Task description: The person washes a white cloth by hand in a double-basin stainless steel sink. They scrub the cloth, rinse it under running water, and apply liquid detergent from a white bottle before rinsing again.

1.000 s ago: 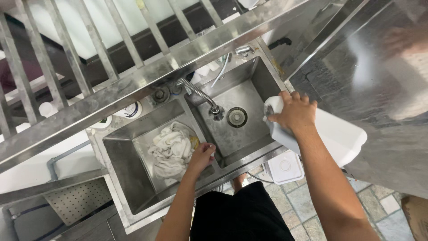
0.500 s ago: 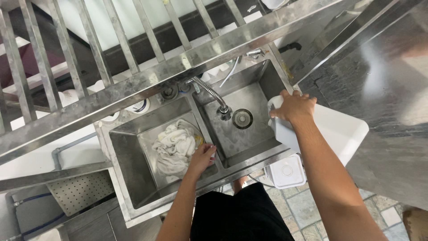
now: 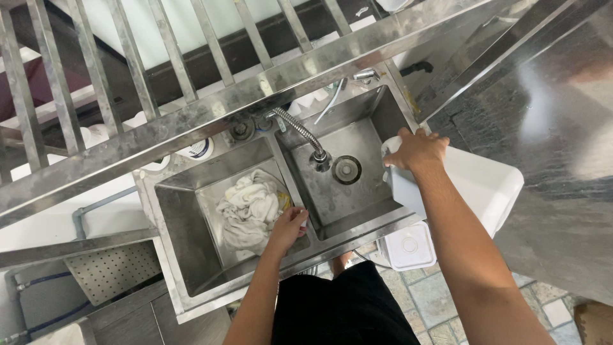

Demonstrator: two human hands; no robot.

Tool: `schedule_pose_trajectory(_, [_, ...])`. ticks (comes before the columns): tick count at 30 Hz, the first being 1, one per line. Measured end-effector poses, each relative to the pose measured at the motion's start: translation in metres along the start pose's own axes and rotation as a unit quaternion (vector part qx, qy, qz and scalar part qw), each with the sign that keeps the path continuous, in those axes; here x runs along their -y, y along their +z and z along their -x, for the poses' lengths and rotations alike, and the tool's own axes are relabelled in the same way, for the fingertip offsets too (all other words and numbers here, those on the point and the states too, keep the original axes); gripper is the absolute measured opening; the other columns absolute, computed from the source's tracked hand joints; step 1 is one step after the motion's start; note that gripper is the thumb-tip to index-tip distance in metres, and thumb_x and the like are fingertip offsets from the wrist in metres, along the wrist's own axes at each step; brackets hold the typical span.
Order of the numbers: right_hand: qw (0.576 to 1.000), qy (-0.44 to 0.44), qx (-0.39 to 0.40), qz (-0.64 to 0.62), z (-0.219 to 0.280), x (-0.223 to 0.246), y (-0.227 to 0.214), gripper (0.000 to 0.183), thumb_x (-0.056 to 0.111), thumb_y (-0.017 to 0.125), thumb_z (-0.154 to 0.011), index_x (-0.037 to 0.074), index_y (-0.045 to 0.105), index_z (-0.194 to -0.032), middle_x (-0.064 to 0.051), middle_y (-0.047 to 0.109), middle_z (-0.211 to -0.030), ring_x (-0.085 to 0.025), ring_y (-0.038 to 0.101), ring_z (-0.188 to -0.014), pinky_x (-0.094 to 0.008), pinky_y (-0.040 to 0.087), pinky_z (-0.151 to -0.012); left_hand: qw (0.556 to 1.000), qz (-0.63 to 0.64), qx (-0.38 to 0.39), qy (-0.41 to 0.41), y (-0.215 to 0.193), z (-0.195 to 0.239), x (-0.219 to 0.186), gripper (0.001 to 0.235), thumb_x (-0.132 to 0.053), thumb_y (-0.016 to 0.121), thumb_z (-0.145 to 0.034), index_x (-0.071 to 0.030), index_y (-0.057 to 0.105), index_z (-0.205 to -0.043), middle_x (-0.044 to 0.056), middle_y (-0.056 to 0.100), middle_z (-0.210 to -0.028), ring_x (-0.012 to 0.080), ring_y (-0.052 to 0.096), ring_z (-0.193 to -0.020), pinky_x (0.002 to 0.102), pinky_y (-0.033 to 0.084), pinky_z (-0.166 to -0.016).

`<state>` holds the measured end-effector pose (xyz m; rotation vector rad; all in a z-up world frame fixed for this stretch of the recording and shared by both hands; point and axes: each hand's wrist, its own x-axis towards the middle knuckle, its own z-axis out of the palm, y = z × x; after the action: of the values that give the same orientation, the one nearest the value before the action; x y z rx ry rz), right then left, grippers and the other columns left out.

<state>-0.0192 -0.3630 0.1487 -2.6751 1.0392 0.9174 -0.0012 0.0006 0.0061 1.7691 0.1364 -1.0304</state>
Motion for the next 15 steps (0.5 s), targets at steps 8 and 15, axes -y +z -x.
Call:
schedule_pose_trajectory(8, [1.0,-0.006,-0.001,0.007,-0.005,0.0,0.002,0.09,0.059,0.081,-0.07,0.027,0.052,-0.148,-0.014,0.052,-0.151,-0.042,0.048,-0.139,-0.057,0.037,-0.107,1.0,0.008,0.005,-0.002,0.002,-0.004,0.01,0.038,-0.035,0.065,-0.095,-0.006,0.065,-0.12,0.004,0.069,-0.098,0.0146,0.066,-0.079,0.029,0.055,-0.069])
schedule_pose_trajectory(15, [1.0,-0.002,0.004,0.008,-0.001,0.001,-0.001,0.089,0.058,0.081,-0.071,0.027,0.051,-0.149,-0.012,0.051,-0.152,-0.042,0.047,-0.139,-0.059,0.038,-0.107,1.0,0.016,0.014,0.003,0.003,-0.012,0.025,0.039,-0.035,0.064,-0.095,-0.007,0.063,-0.122,0.004,0.068,-0.099,0.0152,0.066,-0.079,0.029,0.055,-0.068])
